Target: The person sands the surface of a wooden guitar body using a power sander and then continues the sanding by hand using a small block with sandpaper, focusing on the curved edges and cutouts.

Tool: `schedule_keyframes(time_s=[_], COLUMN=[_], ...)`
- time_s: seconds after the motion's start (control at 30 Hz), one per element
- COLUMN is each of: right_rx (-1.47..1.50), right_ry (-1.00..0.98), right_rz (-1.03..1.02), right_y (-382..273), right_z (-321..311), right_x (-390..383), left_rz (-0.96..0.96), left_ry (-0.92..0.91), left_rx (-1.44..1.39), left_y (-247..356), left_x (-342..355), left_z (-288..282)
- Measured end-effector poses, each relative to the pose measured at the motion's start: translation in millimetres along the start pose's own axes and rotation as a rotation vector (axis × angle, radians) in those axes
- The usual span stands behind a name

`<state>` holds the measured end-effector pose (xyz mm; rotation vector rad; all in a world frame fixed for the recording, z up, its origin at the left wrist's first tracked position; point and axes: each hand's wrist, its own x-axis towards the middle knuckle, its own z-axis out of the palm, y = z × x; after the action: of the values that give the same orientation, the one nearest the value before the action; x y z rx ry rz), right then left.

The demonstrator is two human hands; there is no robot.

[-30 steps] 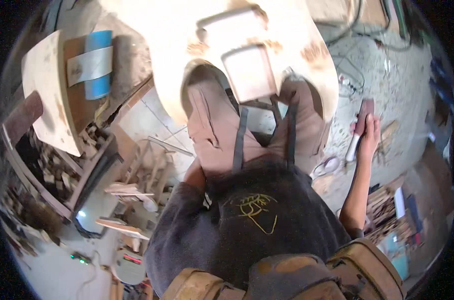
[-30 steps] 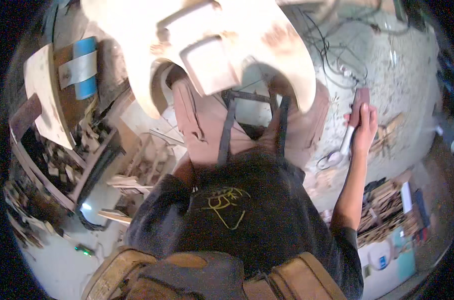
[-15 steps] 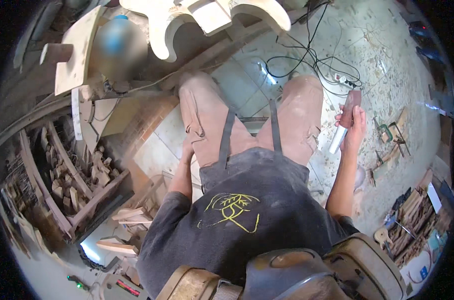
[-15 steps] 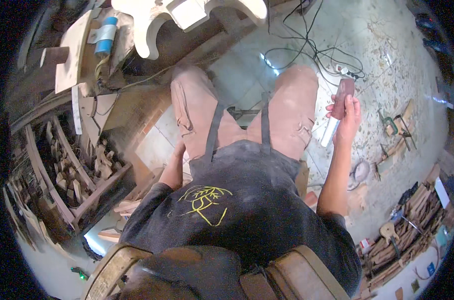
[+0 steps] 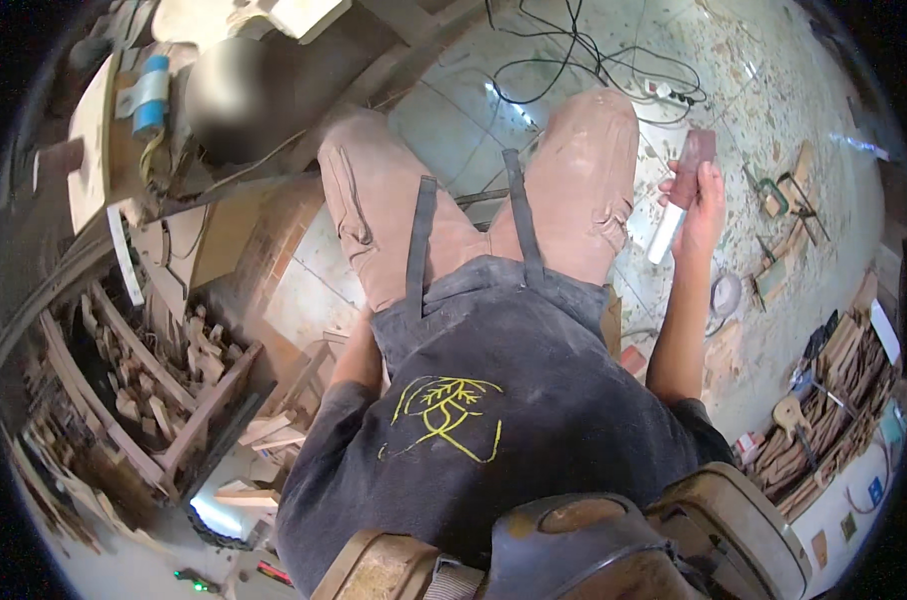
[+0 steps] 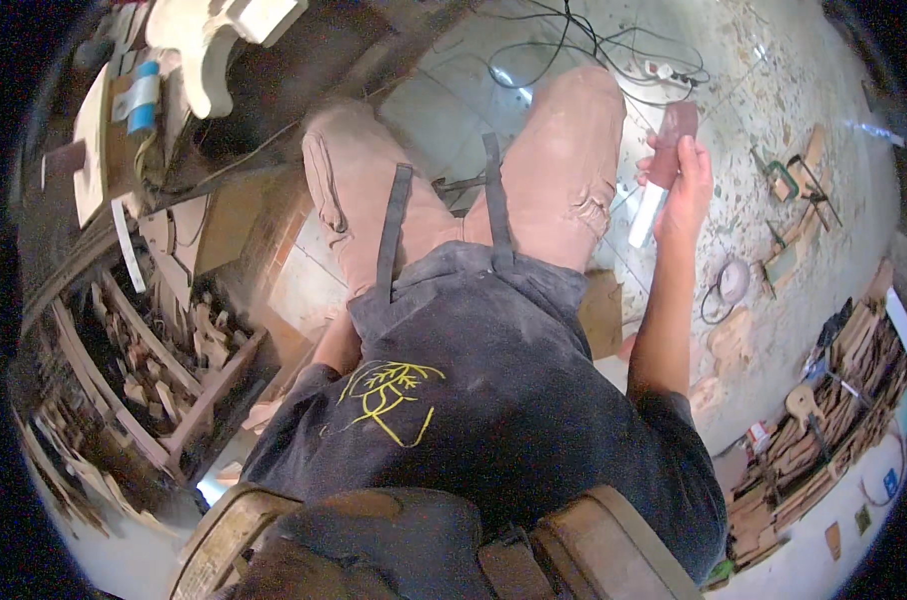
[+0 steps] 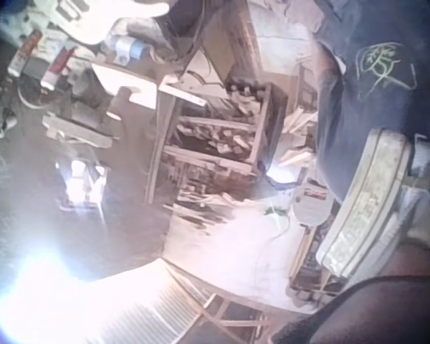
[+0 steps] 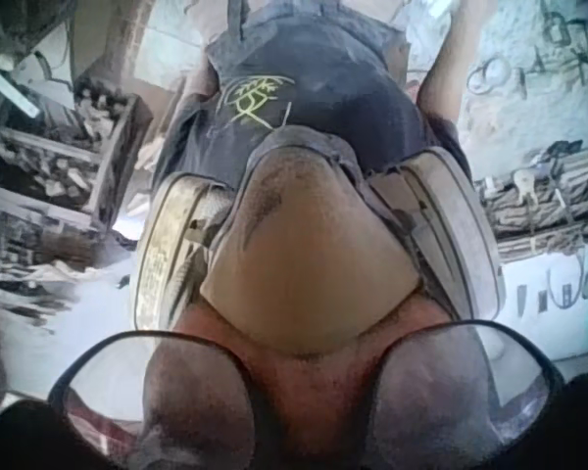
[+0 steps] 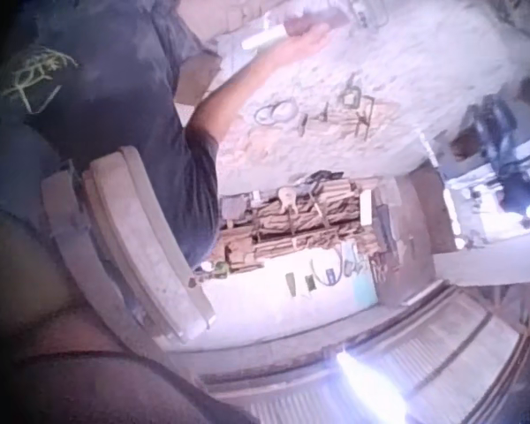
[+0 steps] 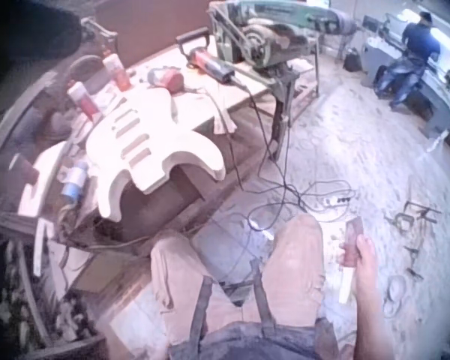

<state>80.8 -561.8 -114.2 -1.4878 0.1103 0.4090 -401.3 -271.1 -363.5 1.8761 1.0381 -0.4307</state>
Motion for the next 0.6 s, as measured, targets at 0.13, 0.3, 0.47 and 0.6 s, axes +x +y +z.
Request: schedule_keyframes(time_s=[0.13,0.3,0.47,0.6], right_rx=[-0.080,-0.116,-0.144,-0.211], right_ry=[0.170,0.238,0.223,0.187], right_rz=[0.094,0.276,0.377,0.383], right_y=[9,11,-13,-30], right_z=[-33,-7,31,49], right_x=[-18,-2,12,16], left_rz=[-0.133,-0.218,-0.244,-0.241], left_ry=[-0.303,-0.406,-0.460,-0.480], left_rx=[0.051,0.057,0.045,0.034], left_y=[34,55,82,96], left_x=[-35,-27,-3,20], left_z=[22,-2,-30,-54])
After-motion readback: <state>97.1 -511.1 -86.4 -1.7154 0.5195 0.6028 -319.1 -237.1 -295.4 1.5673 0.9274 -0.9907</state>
